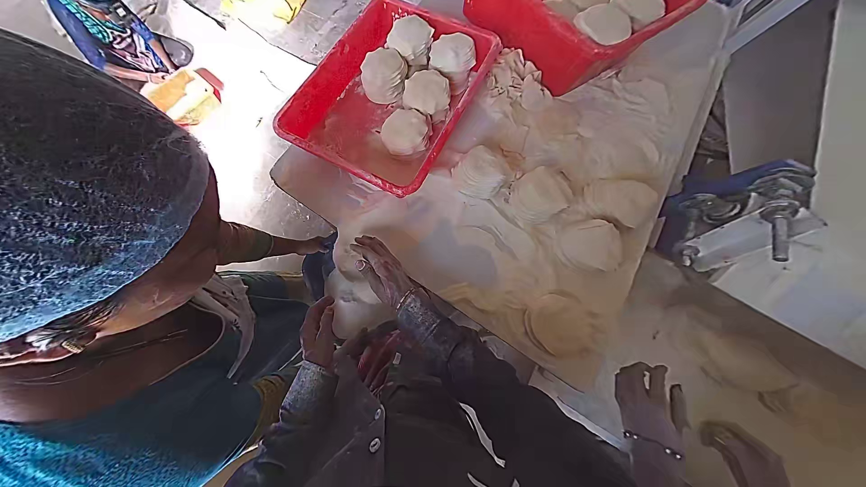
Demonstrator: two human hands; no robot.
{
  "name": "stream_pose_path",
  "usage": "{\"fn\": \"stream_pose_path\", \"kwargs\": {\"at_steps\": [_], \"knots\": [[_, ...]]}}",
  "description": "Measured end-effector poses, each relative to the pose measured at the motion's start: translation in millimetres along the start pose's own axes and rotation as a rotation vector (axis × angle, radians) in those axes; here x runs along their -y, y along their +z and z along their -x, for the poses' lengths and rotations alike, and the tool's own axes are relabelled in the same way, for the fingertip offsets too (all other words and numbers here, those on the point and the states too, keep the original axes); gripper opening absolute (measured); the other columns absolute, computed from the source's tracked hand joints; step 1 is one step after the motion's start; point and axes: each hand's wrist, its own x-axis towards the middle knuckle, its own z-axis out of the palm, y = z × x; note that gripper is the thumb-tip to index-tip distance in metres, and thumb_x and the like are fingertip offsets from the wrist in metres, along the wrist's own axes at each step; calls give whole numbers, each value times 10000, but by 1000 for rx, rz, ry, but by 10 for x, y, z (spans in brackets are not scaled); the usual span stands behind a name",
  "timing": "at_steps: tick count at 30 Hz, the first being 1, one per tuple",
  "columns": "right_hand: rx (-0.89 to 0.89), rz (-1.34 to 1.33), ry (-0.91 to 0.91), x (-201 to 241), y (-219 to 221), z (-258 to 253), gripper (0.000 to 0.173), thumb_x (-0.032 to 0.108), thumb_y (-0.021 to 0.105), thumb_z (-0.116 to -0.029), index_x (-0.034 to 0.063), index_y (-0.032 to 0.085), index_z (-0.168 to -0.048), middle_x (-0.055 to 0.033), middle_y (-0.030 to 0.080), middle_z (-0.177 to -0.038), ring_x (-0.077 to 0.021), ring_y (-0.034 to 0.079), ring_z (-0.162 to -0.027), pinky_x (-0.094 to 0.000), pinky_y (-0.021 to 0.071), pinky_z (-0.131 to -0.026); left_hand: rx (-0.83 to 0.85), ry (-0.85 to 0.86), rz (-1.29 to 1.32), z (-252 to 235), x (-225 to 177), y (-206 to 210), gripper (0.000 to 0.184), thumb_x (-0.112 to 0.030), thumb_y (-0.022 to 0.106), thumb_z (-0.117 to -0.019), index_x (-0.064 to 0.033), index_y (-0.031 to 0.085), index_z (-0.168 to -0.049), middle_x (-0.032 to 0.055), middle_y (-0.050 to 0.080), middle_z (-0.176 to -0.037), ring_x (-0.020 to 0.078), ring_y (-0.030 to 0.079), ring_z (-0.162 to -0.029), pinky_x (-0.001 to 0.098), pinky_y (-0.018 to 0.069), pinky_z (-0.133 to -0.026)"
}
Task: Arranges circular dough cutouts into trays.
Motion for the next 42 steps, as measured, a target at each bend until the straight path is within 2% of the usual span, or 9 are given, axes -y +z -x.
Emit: {"fn": "stream_pose_path", "kwargs": {"at_steps": [2, 4, 7, 9, 19, 25, 33, 39, 42], "knots": [[-337, 127, 65, -101, -252, 234, 460, 254, 394, -1068, -8, 630, -1364, -193, 559, -1475, -352, 422, -1464, -490, 237, -1259, 30, -15, 41, 23, -8, -35, 395, -175, 463, -1004, 78, 570, -1288, 179, 620, -1280, 183, 624, -1114, 340, 530, -939], [-616, 368, 343, -360, -721, 490, 554, 316, 346, -1079, -55, 510, -1457, -252, 436, -1559, -415, 318, -1508, -536, 175, -1266, 58, -19, 61, 50, 43, -61, 410, -194, 470, -995, 80, 569, -1282, 166, 636, -1255, 170, 637, -1100, 327, 541, -928], [-726, 557, 902, -661, -1287, 728, 729, 450, 328, -1085, -104, 288, -1556, -316, 192, -1650, -429, 140, -1561, -503, 76, -1278, 102, -23, 70, 68, 114, -78, 424, -214, 485, -966, 81, 566, -1260, 132, 657, -1186, 134, 649, -1060, 300, 556, -888], [-721, 566, 1027, -714, -1334, 714, 810, 507, 352, -1069, -113, 214, -1572, -321, 156, -1655, -421, 137, -1563, -492, 86, -1274, 127, -25, 75, 38, 133, -83, 409, -198, 477, -975, 81, 571, -1259, 125, 672, -1175, 133, 661, -1048, 305, 565, -873], [-318, 398, 365, -333, -187, -367, 579, 351, 411, -1090, -37, 427, -1519, -223, 372, -1607, -365, 270, -1536, -482, 175, -1270, 191, -43, 88, -37, -28, -146, 375, -141, 447, -996, 89, 557, -1271, 137, 684, -1168, 155, 704, -970, 315, 593, -830], [8, 97, 47, 2, 32, -299, 454, 255, 400, -1094, 7, 563, -1438, -175, 499, -1532, -289, 399, -1482, -402, 276, -1248, 127, -30, 108, 29, -48, -371, 354, -115, 443, -1010, 93, 557, -1273, 148, 682, -1158, 161, 708, -943, 310, 597, -823], [204, 470, -146, -446, -168, -1459, 588, 403, 363, -1107, 37, 392, -1567, -136, 351, -1646, -255, 300, -1539, -424, 202, -1270, 145, 3, 25, 128, 43, -507, 387, -169, 453, -986, 78, 591, -1251, 145, 697, -1171, 183, 715, -962, 336, 603, -826], [410, 163, -249, -37, 216, -722, 507, 337, 395, -1105, 23, 505, -1488, -174, 466, -1562, -292, 362, -1503, -391, 224, -1263, 199, 35, 12, 76, 123, -498, 400, -194, 445, -1003, 80, 569, -1268, 127, 706, -1152, 163, 723, -923, 336, 614, -802], [154, 5, -155, 52, 85, 5, 511, 315, 416, -1092, -26, 531, -1454, -210, 480, -1544, -339, 367, -1500, -422, 213, -1270, 233, 62, 30, 13, 31, -363, 406, -198, 443, -1009, 84, 534, -1286, 97, 698, -1143, 132, 718, -908, 308, 610, -798]]}}
